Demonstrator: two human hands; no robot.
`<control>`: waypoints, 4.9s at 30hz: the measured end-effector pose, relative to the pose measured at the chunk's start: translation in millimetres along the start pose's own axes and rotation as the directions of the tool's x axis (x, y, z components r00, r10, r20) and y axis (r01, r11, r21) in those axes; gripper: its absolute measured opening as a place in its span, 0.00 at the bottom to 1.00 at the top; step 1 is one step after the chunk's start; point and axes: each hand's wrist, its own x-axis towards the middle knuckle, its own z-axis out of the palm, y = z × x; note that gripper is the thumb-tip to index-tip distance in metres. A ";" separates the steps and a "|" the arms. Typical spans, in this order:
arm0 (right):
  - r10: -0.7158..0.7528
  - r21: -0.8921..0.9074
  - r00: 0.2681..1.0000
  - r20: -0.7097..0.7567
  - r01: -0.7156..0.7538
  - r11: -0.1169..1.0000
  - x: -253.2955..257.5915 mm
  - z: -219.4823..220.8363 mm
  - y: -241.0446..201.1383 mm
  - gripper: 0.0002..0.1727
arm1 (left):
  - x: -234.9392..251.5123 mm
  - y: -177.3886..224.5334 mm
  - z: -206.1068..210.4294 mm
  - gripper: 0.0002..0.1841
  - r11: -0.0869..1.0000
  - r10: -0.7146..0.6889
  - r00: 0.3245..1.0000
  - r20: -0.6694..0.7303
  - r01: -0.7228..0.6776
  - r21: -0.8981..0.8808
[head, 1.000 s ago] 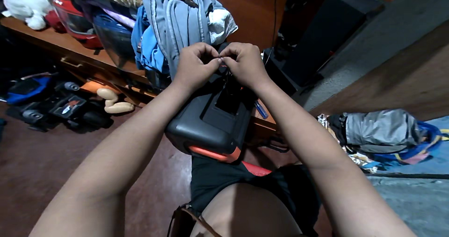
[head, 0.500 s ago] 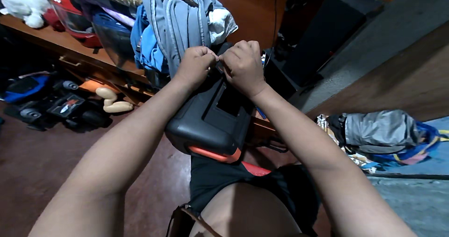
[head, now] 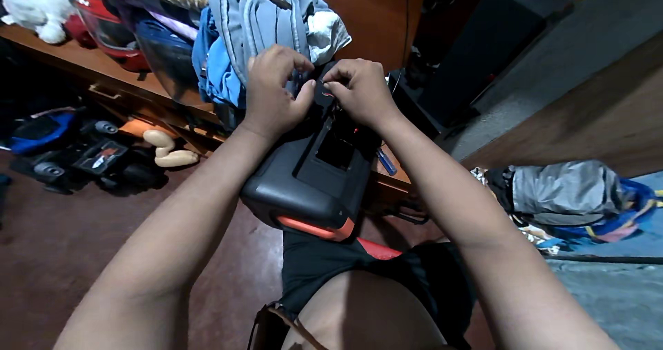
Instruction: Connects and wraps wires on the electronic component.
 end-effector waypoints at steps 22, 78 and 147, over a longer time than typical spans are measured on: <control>-0.179 -0.286 0.975 -0.130 0.136 0.948 -8.4 10.3 -3.8 0.09 | 6.8 14.7 -0.3 0.19 0.993 -0.110 0.946 0.304 0.090 0.081; 0.161 0.009 0.979 0.128 -0.164 0.986 4.8 -17.9 -7.0 0.07 | 4.5 10.9 -1.5 0.16 0.972 0.077 0.994 0.073 -0.091 0.217; 0.244 0.001 0.967 -0.078 -0.245 0.970 -3.2 1.7 -18.5 0.08 | 1.2 7.0 7.4 0.15 0.974 0.080 0.997 -0.009 -0.076 0.214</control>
